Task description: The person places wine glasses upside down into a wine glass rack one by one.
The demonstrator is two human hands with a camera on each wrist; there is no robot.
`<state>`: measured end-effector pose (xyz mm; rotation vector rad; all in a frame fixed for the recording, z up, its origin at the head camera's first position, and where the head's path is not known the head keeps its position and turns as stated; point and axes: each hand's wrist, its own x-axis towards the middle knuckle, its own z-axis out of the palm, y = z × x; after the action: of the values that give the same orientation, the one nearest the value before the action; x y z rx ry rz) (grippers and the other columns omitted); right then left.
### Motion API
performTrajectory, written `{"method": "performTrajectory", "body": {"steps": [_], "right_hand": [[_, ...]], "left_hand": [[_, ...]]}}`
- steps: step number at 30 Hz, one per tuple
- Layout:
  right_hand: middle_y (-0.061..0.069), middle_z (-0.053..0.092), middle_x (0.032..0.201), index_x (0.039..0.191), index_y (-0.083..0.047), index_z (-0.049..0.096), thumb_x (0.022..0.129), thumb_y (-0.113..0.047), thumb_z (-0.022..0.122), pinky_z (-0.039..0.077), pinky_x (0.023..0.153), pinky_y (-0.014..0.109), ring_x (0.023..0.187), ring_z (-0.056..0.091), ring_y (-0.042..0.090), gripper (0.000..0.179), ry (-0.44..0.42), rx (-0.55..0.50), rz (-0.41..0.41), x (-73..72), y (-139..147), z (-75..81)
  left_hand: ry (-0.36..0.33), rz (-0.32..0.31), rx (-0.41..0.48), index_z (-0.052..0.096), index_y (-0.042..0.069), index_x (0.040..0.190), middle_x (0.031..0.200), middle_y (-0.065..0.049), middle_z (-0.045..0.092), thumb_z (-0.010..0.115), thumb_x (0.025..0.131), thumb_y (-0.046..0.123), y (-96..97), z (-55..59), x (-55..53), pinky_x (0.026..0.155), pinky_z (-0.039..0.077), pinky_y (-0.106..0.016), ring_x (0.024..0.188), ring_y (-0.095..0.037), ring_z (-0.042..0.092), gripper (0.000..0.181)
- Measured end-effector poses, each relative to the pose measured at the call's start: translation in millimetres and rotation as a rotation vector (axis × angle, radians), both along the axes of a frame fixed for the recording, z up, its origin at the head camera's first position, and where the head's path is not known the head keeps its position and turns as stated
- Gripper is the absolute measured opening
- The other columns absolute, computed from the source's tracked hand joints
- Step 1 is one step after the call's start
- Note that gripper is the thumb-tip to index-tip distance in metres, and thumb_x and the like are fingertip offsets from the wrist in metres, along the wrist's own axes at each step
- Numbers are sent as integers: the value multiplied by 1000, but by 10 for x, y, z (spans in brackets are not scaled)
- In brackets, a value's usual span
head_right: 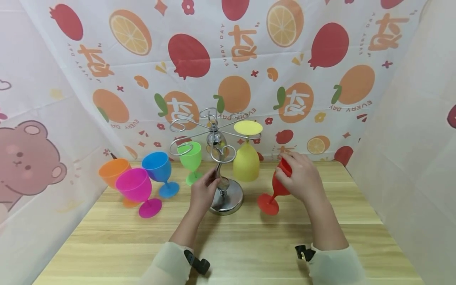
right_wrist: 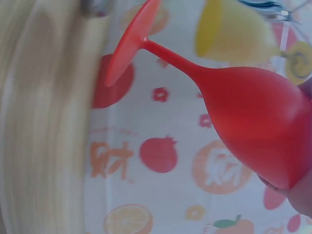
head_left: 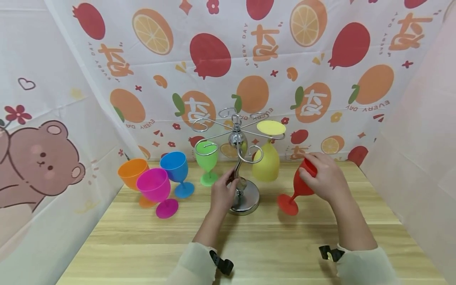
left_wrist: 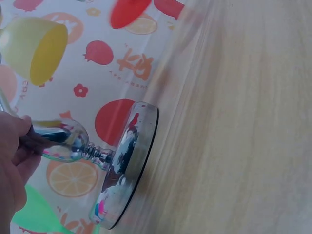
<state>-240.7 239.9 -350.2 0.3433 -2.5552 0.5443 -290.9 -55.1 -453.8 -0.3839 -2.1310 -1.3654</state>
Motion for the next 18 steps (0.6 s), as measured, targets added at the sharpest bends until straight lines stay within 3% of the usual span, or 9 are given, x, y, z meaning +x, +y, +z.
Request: {"method": "performTrajectory", "body": {"steps": [5,11,18], "right_hand": [[11,62,122,130,-12,63,87,-27,65,58,72,56,110,54,31,45,98,-104,54,181,-126,57],[9,65,119,120,-10,67,81,-19,68,59,69,52,106,59,26,40,229,-254,180,287,-332,44],[5,64,122,122,-10,67,81,-15,67,57,73,29,108,58,19,42,227,-420,260,322,-538,-19]], "left_hand": [[-15,31,3,66,0,123,112,-16,72,73,86,1,-12,-2,34,85,56,-26,99,-26,72,38],[-72,22,18,64,1,127,117,-17,70,70,87,-3,-7,-18,83,85,57,-28,106,-29,69,41],[-147,-21,-45,57,6,137,127,-16,66,66,89,-3,-46,48,160,83,58,-30,114,-29,65,50]]}}
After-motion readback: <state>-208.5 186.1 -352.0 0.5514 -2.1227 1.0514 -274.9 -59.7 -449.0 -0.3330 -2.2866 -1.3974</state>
